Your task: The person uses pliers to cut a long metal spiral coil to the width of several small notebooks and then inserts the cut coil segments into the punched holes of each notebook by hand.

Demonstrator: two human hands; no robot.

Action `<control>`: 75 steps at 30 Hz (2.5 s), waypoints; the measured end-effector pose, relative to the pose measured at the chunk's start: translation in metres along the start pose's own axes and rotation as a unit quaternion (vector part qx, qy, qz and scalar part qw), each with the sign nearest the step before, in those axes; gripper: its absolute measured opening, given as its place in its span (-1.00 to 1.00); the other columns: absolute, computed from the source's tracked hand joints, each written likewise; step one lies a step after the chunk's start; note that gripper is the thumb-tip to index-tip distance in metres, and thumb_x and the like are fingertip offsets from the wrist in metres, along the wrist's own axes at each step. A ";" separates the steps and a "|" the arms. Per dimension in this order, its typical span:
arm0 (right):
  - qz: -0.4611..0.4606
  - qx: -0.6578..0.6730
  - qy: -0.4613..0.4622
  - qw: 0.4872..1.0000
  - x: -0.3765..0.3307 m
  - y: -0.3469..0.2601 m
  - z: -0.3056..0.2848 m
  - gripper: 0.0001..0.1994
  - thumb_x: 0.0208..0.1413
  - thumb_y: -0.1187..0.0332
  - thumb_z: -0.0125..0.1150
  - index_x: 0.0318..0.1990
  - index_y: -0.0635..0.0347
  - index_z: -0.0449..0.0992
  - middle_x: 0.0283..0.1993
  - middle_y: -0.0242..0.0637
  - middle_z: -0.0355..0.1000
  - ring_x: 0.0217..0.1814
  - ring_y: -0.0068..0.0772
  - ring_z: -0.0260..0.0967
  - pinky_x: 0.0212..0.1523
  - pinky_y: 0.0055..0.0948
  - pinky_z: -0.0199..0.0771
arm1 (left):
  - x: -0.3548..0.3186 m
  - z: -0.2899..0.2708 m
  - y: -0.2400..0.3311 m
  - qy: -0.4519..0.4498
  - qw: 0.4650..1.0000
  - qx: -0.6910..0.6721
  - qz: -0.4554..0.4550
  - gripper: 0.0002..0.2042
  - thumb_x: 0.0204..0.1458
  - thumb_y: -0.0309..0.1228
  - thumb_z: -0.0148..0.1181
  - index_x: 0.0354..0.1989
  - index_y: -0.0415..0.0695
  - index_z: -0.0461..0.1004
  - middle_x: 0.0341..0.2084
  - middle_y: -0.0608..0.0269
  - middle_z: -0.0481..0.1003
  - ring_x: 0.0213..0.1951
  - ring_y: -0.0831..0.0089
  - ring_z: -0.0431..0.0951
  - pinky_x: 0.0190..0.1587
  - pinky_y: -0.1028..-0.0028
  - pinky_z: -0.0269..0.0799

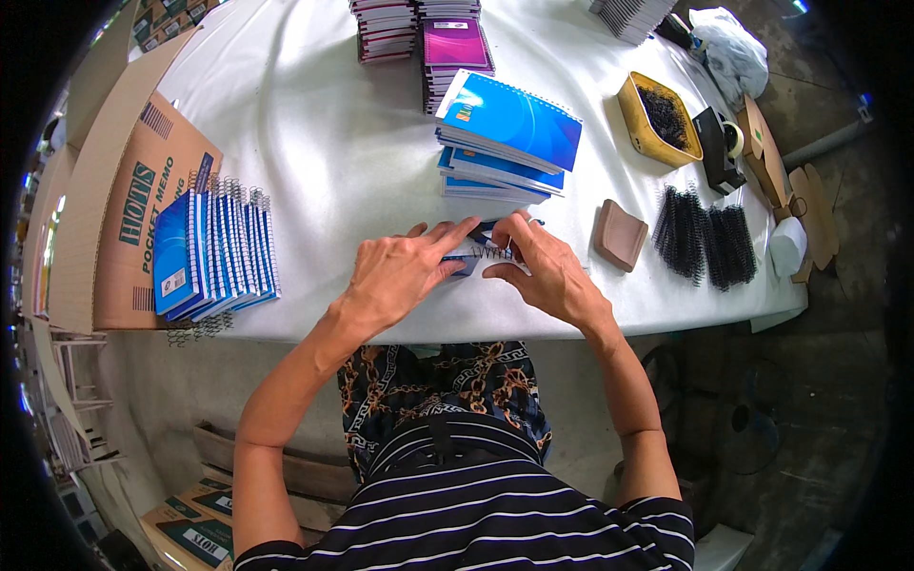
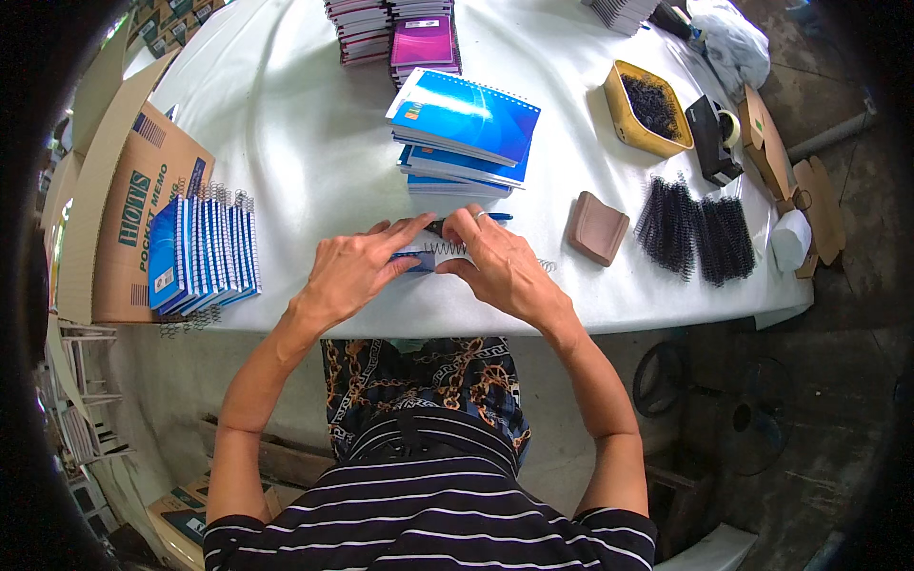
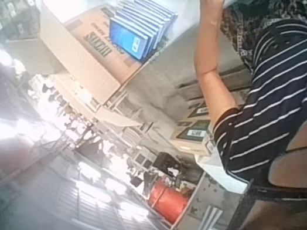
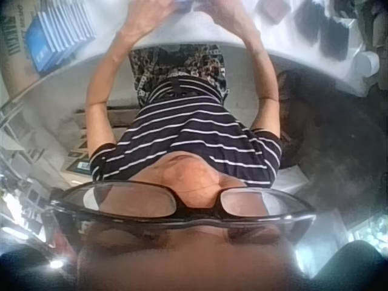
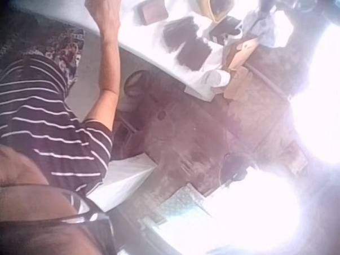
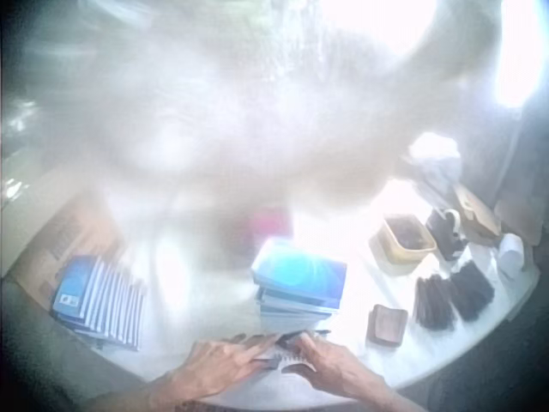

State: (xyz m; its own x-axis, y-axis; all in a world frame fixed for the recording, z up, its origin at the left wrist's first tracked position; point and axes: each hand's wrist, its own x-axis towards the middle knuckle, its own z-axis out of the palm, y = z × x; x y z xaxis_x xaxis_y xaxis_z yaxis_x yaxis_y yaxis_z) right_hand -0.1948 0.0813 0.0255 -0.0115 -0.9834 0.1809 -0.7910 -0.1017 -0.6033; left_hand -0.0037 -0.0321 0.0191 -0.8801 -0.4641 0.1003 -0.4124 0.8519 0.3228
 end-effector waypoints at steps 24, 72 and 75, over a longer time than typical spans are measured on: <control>0.222 -0.097 -0.101 0.965 -0.049 0.091 -0.108 -0.26 -0.24 0.12 0.54 0.21 -0.15 0.42 0.25 0.00 0.31 0.29 -0.01 0.27 0.29 -0.11 0.25 | -0.026 -0.004 -0.006 -0.051 0.989 -0.013 0.139 -0.42 0.06 -0.11 0.20 0.31 0.35 0.26 0.11 0.44 0.49 0.04 0.18 0.54 -0.10 0.23 0.54; 0.049 0.254 -0.212 0.942 0.050 0.012 -0.014 -0.48 0.12 -0.02 0.15 0.09 0.18 0.57 -0.08 -0.11 0.54 -0.08 -0.31 0.42 0.01 -0.37 0.38 | -0.015 0.037 -0.048 0.145 0.880 -0.434 -0.127 0.16 -0.38 -0.29 0.60 0.47 0.15 -0.06 0.09 0.14 0.52 -0.30 0.62 0.46 -0.06 0.50 0.45; -0.043 0.427 -0.150 0.891 0.037 0.033 -0.019 -0.42 0.08 -0.07 0.18 0.08 0.23 0.56 -0.08 -0.06 0.54 -0.07 -0.28 0.44 -0.01 -0.39 0.39 | -0.007 0.042 -0.041 0.169 0.853 -0.478 -0.125 0.14 -0.37 -0.25 0.59 0.47 0.12 -0.04 0.06 0.17 0.55 -0.33 0.64 0.45 -0.05 0.50 0.45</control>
State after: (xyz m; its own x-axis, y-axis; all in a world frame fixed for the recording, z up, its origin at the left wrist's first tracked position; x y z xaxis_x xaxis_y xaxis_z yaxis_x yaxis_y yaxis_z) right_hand -0.2334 0.0439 0.0270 0.2917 -0.9493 0.1172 -0.0266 -0.1305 -0.9911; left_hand 0.0095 -0.0535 -0.0346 -0.6085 -0.7831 0.1284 -0.0551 0.2032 0.9776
